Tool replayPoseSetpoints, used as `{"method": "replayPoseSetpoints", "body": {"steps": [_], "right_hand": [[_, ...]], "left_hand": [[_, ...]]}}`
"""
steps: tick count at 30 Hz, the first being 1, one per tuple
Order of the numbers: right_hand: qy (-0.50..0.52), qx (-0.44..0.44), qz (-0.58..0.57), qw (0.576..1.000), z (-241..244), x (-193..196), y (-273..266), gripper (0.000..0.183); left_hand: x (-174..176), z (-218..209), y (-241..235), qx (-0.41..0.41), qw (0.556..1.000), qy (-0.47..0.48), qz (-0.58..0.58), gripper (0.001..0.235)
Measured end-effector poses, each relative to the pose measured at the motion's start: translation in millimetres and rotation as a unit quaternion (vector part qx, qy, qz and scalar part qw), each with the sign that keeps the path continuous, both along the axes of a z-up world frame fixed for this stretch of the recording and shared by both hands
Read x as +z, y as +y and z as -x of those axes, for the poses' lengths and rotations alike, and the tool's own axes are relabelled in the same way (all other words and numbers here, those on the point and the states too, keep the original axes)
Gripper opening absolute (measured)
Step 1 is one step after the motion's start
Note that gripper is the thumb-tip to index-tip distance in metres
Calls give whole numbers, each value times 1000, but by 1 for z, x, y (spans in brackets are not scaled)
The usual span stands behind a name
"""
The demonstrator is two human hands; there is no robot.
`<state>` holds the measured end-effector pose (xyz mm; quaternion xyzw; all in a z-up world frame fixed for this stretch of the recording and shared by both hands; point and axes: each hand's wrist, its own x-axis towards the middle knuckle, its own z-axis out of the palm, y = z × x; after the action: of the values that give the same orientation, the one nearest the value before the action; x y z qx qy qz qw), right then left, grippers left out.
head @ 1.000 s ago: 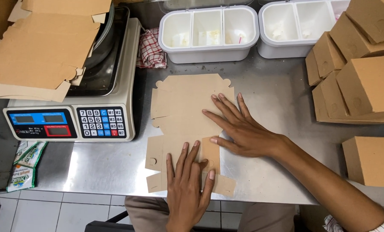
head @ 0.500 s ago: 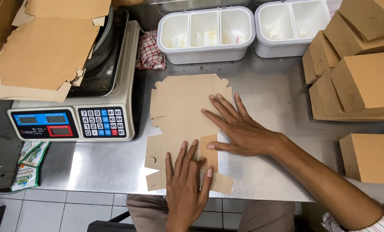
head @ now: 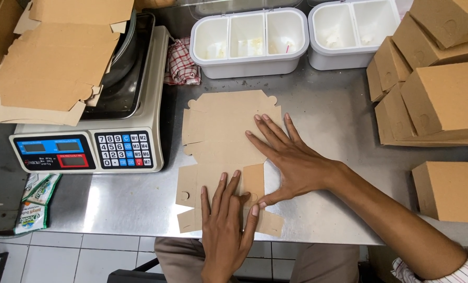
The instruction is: The person folds flat cardboard pieces into small boxes on a stainless steel countertop. They align the flaps, fold along creases, and interlock tabs to form the box shape. The person handles each piece individually and places the finished boxes aside.
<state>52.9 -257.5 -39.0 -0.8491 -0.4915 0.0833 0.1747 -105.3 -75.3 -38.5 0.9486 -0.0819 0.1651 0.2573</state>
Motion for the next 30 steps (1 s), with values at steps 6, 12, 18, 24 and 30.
{"method": "replayPoseSetpoints", "body": {"steps": [6,12,18,24,30], "right_hand": [[1,3,-5,1000,1,2,0,146],[-3,2,-26,1000,-3,-4,-3,106],[30,-7,-23,999,-3,-3,-1,84],[-2,-9,-27,1000,-3,-10,-1,73],[17,-7,9,1000,0,1,1,138]], "left_hand": [[1,0,1,-3,1000,-1,-5,31],[0,1,1,-5,1000,5,7,30],[1,1,0,0,1000,0,5,29],[1,1,0,0,1000,1,6,27],[1,1,-1,-2,1000,-1,-16,36]]}}
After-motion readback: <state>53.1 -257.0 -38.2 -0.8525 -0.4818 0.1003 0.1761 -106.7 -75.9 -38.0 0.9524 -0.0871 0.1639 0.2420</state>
